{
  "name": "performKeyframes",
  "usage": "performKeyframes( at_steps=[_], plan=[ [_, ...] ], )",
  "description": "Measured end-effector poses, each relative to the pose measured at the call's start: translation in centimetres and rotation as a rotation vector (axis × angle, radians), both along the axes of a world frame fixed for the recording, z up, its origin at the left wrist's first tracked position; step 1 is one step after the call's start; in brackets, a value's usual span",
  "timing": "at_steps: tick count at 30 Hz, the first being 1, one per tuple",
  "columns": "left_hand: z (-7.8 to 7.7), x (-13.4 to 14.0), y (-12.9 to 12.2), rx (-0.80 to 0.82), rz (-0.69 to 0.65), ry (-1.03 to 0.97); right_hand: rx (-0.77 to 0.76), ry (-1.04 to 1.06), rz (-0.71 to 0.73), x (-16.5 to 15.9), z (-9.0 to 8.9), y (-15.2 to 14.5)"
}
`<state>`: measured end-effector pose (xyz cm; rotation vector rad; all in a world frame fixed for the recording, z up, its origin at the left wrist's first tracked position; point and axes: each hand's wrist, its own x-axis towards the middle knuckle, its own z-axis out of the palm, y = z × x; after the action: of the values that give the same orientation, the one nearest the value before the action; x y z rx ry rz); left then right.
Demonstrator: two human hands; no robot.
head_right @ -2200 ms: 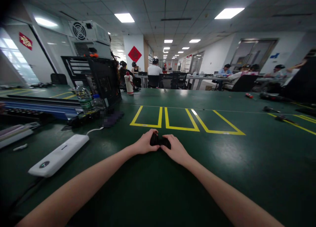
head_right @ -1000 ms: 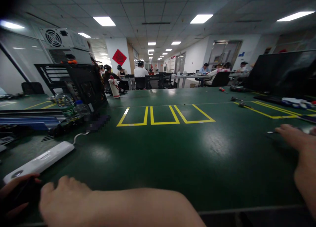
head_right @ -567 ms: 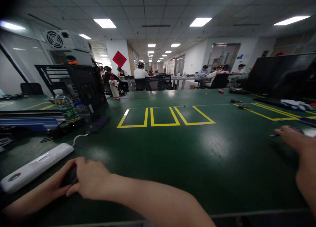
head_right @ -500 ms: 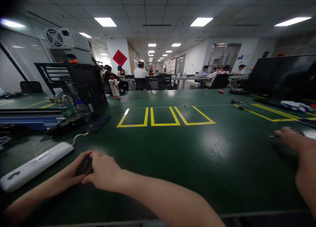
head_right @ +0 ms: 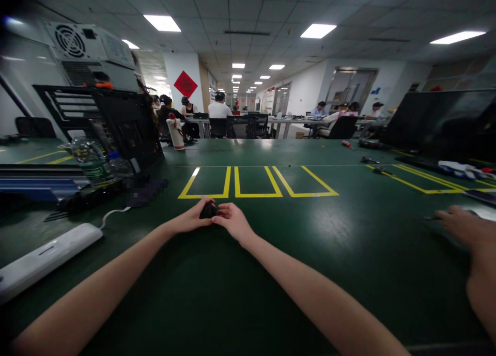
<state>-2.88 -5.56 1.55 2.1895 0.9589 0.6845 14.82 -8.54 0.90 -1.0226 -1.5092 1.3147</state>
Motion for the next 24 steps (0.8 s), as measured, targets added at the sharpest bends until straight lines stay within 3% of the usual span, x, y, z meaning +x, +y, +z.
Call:
performKeyframes(
  at_steps=[7, 16, 24],
  plan=[
    [-0.6, 1.8, 2.9, -0.023, -0.042, -0.015, 0.006, -0.016, -0.091, 2.5, -0.7, 3.1],
    [-0.7, 1.9, 1.5, 0.098, -0.017, -0.038, 0.110, -0.014, -0.056, 1.4, -0.8, 2.8],
    [-0.5, 2.1, -0.3, 0.359, 0.045, 0.082, 0.042, 0.070, 0.031, 1.8, -0.1, 1.8]
  ],
)
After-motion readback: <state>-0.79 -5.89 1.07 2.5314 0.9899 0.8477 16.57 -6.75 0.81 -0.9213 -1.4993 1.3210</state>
